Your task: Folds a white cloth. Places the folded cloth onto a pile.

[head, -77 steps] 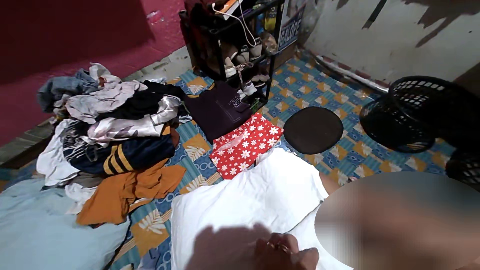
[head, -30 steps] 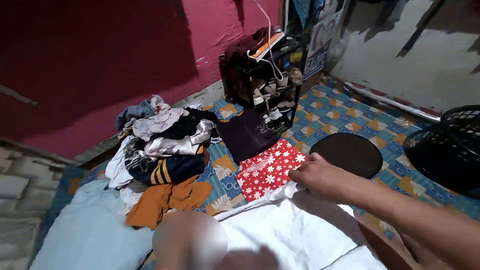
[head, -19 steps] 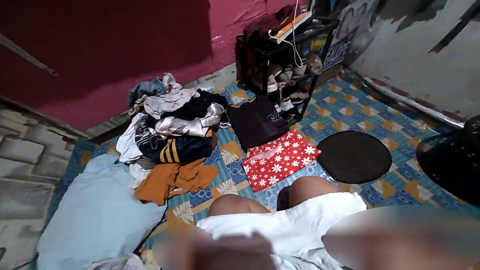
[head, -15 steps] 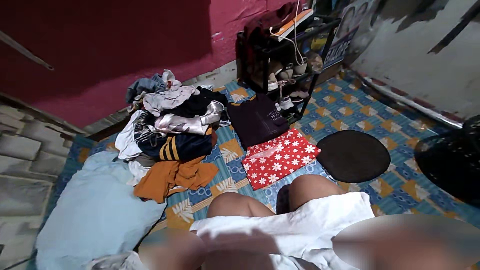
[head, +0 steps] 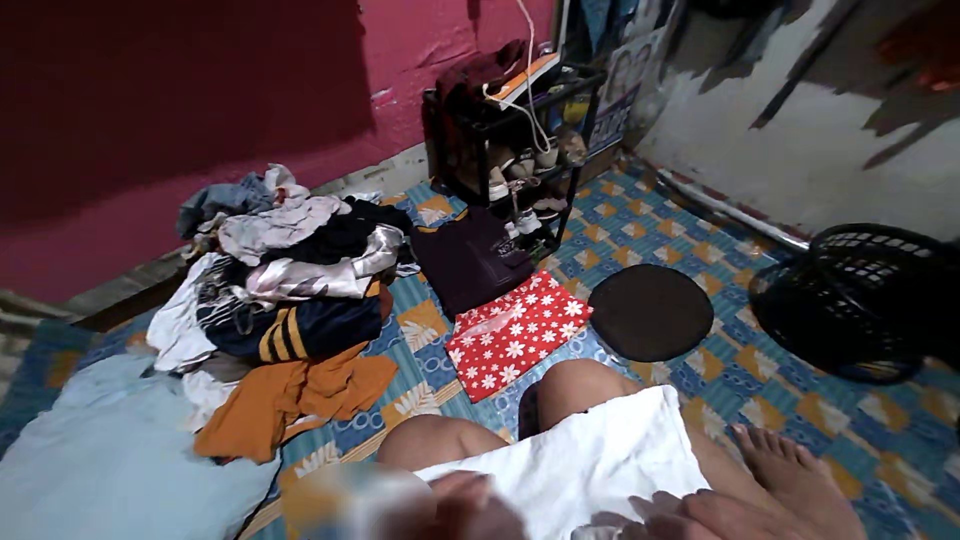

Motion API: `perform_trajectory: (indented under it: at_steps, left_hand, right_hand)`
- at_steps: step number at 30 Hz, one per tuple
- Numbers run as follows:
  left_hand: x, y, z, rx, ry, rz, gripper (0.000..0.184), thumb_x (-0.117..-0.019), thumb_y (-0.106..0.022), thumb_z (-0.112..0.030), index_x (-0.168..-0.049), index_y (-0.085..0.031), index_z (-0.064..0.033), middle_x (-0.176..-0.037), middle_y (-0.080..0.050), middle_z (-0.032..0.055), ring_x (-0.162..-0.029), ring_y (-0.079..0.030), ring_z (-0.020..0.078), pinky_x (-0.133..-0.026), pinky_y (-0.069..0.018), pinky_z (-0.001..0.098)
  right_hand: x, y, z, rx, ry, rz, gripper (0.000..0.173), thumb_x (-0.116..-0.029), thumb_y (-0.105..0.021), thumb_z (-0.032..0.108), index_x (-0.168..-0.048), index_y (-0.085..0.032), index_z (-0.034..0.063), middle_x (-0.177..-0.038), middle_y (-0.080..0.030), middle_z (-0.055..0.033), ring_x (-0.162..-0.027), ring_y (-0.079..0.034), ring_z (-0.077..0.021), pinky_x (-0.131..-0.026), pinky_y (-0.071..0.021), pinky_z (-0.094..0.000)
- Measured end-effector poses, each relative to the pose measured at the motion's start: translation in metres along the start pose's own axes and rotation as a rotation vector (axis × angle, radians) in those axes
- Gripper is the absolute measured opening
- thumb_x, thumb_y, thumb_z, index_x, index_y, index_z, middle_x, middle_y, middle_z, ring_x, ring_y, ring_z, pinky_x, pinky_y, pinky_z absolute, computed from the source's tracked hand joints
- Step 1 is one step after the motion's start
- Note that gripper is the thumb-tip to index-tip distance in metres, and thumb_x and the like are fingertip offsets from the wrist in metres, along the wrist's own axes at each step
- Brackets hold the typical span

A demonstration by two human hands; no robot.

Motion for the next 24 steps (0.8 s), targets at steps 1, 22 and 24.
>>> perform_trajectory:
  at_steps: [1, 22, 24]
  left_hand:
    - [-0.016, -0.017, -0.029, 0.027, -0.055, 0.096, 0.055, -0.0937, -0.069, -0.040, -0.130, -0.065, 0.0009, -0.129, -0.067, 0.0191, -0.124, -0.062, 0.0319, -0.107, -0.0456, 0.0523]
    - [-0.061, -0.113, -0.080, 0.016, -0.379, 0.327, 0.025, -0.0865, -0.062, -0.002, -0.105, -0.078, -0.0079, -0.090, -0.073, 0.0157, -0.082, -0.071, 0.0332, -0.072, -0.0556, 0.0484]
    - [-0.059, -0.117, -0.079, 0.014, -0.377, 0.347, 0.026, -0.0881, -0.059, -0.001, -0.105, -0.078, -0.0075, -0.090, -0.073, 0.0159, -0.081, -0.072, 0.0323, -0.072, -0.0553, 0.0472]
  right_hand:
    - [0.000, 0.002, 0.000, -0.021, 0.033, -0.068, 0.020, -0.0962, -0.059, -0.001, -0.115, -0.064, -0.0077, -0.094, -0.068, -0.0273, -0.086, -0.070, -0.0435, -0.077, -0.0581, -0.0537]
    - [-0.015, -0.039, -0.184, -0.499, -0.212, -0.419, 0.035, -0.0977, -0.044, 0.005, -0.112, -0.076, 0.0050, -0.110, -0.073, -0.0071, -0.106, -0.066, -0.0115, -0.098, -0.0523, -0.0315]
    - [-0.011, -0.037, -0.184, -0.524, -0.283, -0.362, 0.038, -0.0980, -0.042, 0.003, -0.117, -0.075, 0.0049, -0.116, -0.071, -0.0091, -0.112, -0.064, -0.0142, -0.102, -0.0502, -0.0333]
Point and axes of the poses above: each hand's wrist, its own x-axis away from the middle knuckle, its own y-axis out of the back of the hand, z = x × y, the point moved 3 cm from there along -x, towards the middle knuckle
